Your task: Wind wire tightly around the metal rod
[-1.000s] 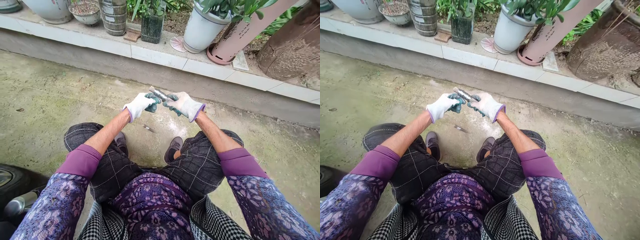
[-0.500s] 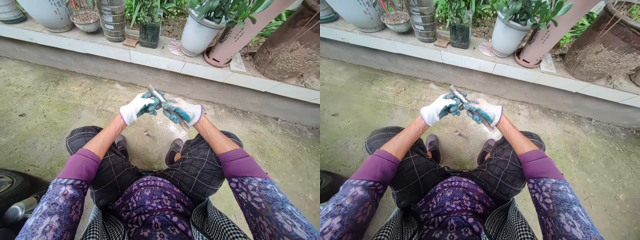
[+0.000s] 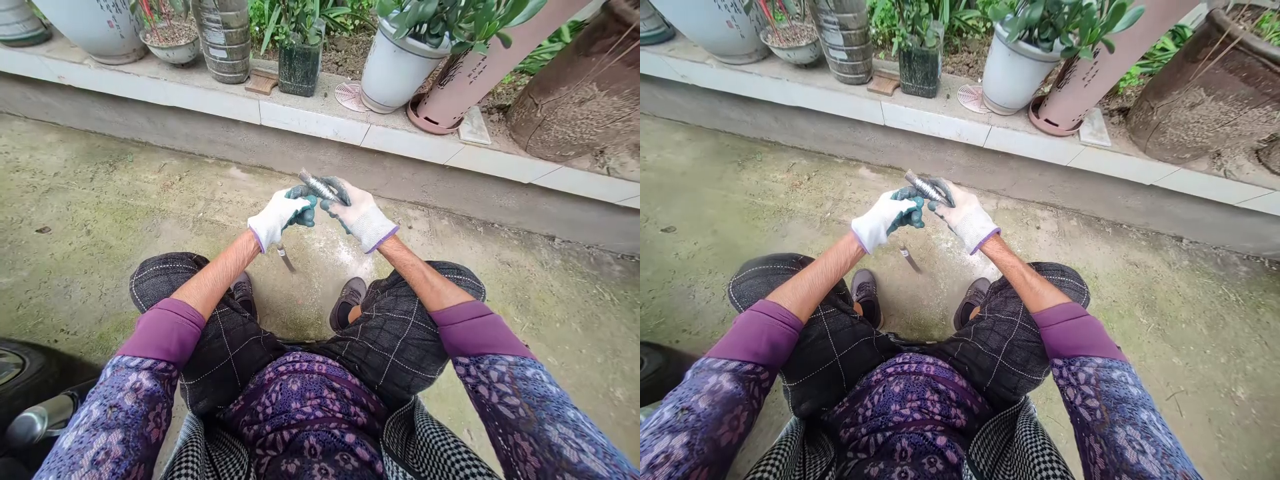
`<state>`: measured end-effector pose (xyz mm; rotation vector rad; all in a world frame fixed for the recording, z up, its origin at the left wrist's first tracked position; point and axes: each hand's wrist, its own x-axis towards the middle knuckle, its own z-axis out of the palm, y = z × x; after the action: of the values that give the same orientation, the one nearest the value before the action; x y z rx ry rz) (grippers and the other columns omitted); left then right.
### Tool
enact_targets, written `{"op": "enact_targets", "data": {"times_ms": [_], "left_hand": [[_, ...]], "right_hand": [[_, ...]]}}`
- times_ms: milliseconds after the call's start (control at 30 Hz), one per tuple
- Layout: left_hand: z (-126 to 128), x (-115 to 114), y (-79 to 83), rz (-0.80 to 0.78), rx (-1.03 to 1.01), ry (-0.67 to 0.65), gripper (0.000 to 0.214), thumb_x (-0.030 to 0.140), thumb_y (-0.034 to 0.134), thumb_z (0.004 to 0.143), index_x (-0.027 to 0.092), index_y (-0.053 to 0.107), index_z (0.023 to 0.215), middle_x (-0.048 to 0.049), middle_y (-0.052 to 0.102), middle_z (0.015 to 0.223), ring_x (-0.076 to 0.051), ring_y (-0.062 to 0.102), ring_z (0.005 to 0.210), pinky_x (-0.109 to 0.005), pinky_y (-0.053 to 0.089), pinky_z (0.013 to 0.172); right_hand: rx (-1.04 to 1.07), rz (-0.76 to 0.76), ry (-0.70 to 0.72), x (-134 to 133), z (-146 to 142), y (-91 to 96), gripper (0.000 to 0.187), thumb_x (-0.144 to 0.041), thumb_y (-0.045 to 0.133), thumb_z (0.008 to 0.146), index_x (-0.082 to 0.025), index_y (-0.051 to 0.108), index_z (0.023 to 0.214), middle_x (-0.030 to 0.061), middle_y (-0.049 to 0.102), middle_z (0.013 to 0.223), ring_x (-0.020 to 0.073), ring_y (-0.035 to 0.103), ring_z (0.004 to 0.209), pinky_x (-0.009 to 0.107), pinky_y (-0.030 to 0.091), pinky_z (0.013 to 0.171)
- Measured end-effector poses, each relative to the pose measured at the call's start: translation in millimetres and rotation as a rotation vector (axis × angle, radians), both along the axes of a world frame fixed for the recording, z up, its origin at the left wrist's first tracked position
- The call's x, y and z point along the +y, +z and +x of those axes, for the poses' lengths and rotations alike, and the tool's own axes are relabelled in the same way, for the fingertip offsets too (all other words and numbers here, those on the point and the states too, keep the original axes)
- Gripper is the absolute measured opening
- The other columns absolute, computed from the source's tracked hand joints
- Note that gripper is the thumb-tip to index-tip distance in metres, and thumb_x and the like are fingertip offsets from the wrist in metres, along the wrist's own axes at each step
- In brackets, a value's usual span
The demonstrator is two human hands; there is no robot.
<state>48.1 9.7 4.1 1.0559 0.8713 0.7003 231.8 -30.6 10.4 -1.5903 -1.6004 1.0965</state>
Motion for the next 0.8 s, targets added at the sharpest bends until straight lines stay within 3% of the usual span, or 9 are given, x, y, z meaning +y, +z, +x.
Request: {"op": "enact_targets", "data": {"times_ms": [133, 367, 467, 667, 800], "left_hand": [[-4.8, -3.0, -0.8, 0.072, 0.058, -0.037, 0.018, -0.002, 0.054, 0.083, 0.012, 0.066, 0.085, 0.0024, 0.064, 0.057, -0.008, 0.058, 0.048, -0.024, 0.051, 0.056], [-8.7, -0.4, -3.1, 0.116, 0.088, -0.068, 0.020, -0.001, 0.054, 0.084, 0.012, 0.070, 0.086, 0.0023, 0.063, 0.056, -0.008, 0.057, 0.048, -0.023, 0.050, 0.055], [-10.4, 1.6, -2.3, 0.144, 0.083, -0.098, 0.020, -0.001, 0.055, 0.084, 0.011, 0.071, 0.087, 0.0018, 0.064, 0.056, -0.009, 0.058, 0.048, -0.023, 0.050, 0.055], [-11.2, -1.5, 4.4, 0.140, 0.116, -0.106, 0.021, -0.002, 0.053, 0.085, 0.010, 0.069, 0.083, 0.0008, 0.064, 0.053, -0.009, 0.058, 0.045, -0.022, 0.049, 0.052], [-12.2, -4.6, 5.4, 0.151, 0.129, -0.123, 0.021, -0.002, 0.053, 0.084, 0.011, 0.069, 0.081, 0.0014, 0.063, 0.051, -0.009, 0.057, 0.044, -0.023, 0.049, 0.052]], "right_hand": [[0.212, -0.070, -0.143, -5.7, -3.8, 6.4, 0.057, -0.040, 0.073, 0.082, -0.025, 0.060, 0.135, -0.0034, 0.058, 0.069, 0.0115, 0.045, 0.049, 0.023, 0.034, 0.039], [0.557, -0.193, -0.015, -13.0, -3.1, 14.9, 0.036, -0.041, 0.080, 0.077, -0.021, 0.054, 0.093, -0.0057, 0.055, 0.061, 0.0060, 0.037, 0.040, 0.019, 0.029, 0.033], [0.607, -0.211, 0.029, -12.3, 0.8, 13.6, 0.039, -0.041, 0.082, 0.078, -0.022, 0.051, 0.093, -0.0062, 0.056, 0.062, 0.0053, 0.038, 0.040, 0.018, 0.030, 0.034], [0.636, -0.144, -0.109, -3.9, 10.6, 11.7, 0.042, -0.041, 0.084, 0.076, -0.024, 0.049, 0.093, -0.0073, 0.055, 0.060, 0.0053, 0.035, 0.040, 0.018, 0.026, 0.031], [0.645, -0.114, -0.089, -0.5, 19.0, 14.8, 0.044, -0.042, 0.084, 0.077, -0.024, 0.048, 0.095, -0.0080, 0.055, 0.062, 0.0051, 0.035, 0.040, 0.018, 0.026, 0.032]]}}
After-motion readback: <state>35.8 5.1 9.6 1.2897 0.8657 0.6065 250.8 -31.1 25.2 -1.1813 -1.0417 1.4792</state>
